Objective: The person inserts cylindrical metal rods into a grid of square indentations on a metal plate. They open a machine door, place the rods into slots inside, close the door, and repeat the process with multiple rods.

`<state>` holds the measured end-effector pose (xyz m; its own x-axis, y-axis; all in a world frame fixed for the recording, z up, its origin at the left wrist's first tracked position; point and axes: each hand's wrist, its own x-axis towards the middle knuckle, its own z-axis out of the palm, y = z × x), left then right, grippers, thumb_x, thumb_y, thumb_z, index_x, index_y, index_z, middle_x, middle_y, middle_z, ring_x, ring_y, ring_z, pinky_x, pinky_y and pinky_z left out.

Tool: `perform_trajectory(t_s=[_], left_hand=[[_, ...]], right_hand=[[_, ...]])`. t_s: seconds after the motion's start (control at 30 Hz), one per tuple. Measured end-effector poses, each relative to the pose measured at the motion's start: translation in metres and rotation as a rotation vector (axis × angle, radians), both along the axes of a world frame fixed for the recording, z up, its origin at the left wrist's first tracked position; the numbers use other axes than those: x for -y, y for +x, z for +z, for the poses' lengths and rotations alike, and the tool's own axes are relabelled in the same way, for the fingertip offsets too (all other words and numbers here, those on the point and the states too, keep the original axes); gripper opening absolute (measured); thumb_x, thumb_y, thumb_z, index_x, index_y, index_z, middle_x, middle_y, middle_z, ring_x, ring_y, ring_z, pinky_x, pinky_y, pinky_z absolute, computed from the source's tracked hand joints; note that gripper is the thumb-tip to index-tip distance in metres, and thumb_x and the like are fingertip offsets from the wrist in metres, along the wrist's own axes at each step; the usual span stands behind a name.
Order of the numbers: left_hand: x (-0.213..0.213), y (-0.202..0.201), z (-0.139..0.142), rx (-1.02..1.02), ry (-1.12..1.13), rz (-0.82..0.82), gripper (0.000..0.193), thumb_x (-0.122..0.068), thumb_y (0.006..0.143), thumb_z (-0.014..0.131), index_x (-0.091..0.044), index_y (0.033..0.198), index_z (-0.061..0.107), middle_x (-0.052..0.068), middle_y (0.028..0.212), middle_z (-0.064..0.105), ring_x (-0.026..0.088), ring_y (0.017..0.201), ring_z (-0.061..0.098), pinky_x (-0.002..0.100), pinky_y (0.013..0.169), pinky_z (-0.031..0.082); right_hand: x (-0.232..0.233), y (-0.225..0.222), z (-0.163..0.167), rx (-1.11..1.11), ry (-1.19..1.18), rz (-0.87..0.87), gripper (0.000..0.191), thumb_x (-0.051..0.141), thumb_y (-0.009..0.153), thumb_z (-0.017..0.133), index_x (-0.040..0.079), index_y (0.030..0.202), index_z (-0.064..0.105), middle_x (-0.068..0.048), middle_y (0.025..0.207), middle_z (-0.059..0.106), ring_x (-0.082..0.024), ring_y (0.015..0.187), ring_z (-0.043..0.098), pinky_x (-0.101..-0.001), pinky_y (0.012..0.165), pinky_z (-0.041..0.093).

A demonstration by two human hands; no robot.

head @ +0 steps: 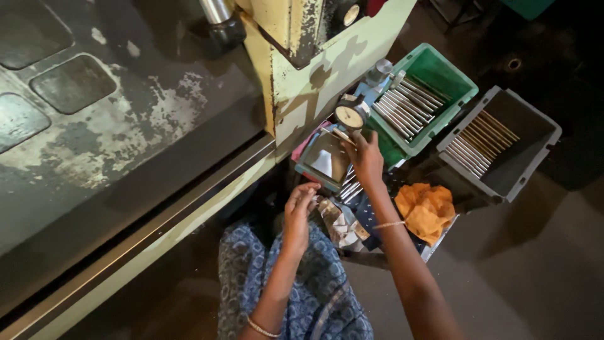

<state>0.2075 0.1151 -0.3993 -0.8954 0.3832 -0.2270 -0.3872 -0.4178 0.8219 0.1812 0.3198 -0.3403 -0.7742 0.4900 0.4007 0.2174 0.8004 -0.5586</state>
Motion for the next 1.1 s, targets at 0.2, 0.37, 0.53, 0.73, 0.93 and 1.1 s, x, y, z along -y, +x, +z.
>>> perform_trajectory(t_s=[0.2, 0.37, 0.53, 0.73, 0.93, 1.1], left_hand=[[-0.025, 0.002, 0.007, 0.058, 0.101, -0.043, 0.017, -0.023, 0.098, 0.064, -0.010, 0.108, 0.070, -0.001, 0.106, 0.070, 0.009, 0.102, 0.065, 0.025, 0.088, 0.052], [-0.052, 0.014, -0.009, 0.036, 0.031, -0.098, 0.020, -0.021, 0.100, 0.065, -0.007, 0.112, 0.072, 0.000, 0.101, 0.070, 0.008, 0.092, 0.062, 0.023, 0.075, 0.048], [-0.076, 0.022, -0.028, 0.080, 0.019, -0.110, 0.026, -0.019, 0.099, 0.063, -0.007, 0.121, 0.069, -0.002, 0.098, 0.067, 0.007, 0.083, 0.056, 0.022, 0.072, 0.045], [-0.084, 0.036, -0.035, 0.203, -0.010, 0.069, 0.035, -0.023, 0.099, 0.062, -0.006, 0.130, 0.063, 0.007, 0.111, 0.061, 0.018, 0.099, 0.056, 0.032, 0.083, 0.044], [-0.092, 0.047, -0.036, 0.126, -0.078, 0.135, 0.046, -0.027, 0.097, 0.063, -0.005, 0.137, 0.056, 0.008, 0.132, 0.058, 0.018, 0.119, 0.056, 0.031, 0.101, 0.042], [-0.104, 0.063, -0.050, 0.185, -0.078, 0.019, 0.063, -0.025, 0.093, 0.070, -0.003, 0.148, 0.048, 0.016, 0.142, 0.062, 0.018, 0.126, 0.060, 0.030, 0.105, 0.045]], right_hand=[[-0.042, 0.023, 0.024, -0.256, 0.142, 0.031, 0.016, 0.018, 0.097, 0.075, 0.008, 0.108, 0.073, -0.016, 0.116, 0.064, -0.032, 0.098, 0.068, -0.0416, 0.081, 0.055], [-0.105, -0.017, 0.038, -0.260, -0.100, -0.047, 0.030, 0.024, 0.099, 0.071, 0.001, 0.118, 0.071, -0.020, 0.102, 0.068, -0.031, 0.091, 0.065, -0.0394, 0.077, 0.053], [-0.121, -0.035, 0.046, 0.324, -0.239, 0.022, 0.052, 0.047, 0.112, 0.064, -0.004, 0.121, 0.069, -0.025, 0.104, 0.068, -0.033, 0.098, 0.068, -0.0408, 0.088, 0.045], [-0.074, 0.004, 0.017, -0.454, 0.124, -0.079, 0.025, 0.021, 0.108, 0.060, -0.002, 0.108, 0.069, -0.023, 0.096, 0.071, -0.041, 0.089, 0.068, -0.0451, 0.080, 0.053], [-0.020, 0.074, -0.024, -0.166, -0.148, -0.165, 0.009, 0.008, 0.102, 0.065, -0.001, 0.101, 0.067, -0.019, 0.083, 0.066, -0.036, 0.076, 0.067, -0.0430, 0.069, 0.052], [-0.096, 0.100, -0.026, -0.463, 0.104, -0.267, 0.007, 0.003, 0.103, 0.066, -0.002, 0.098, 0.064, -0.018, 0.094, 0.062, -0.034, 0.087, 0.060, -0.0433, 0.080, 0.049]])
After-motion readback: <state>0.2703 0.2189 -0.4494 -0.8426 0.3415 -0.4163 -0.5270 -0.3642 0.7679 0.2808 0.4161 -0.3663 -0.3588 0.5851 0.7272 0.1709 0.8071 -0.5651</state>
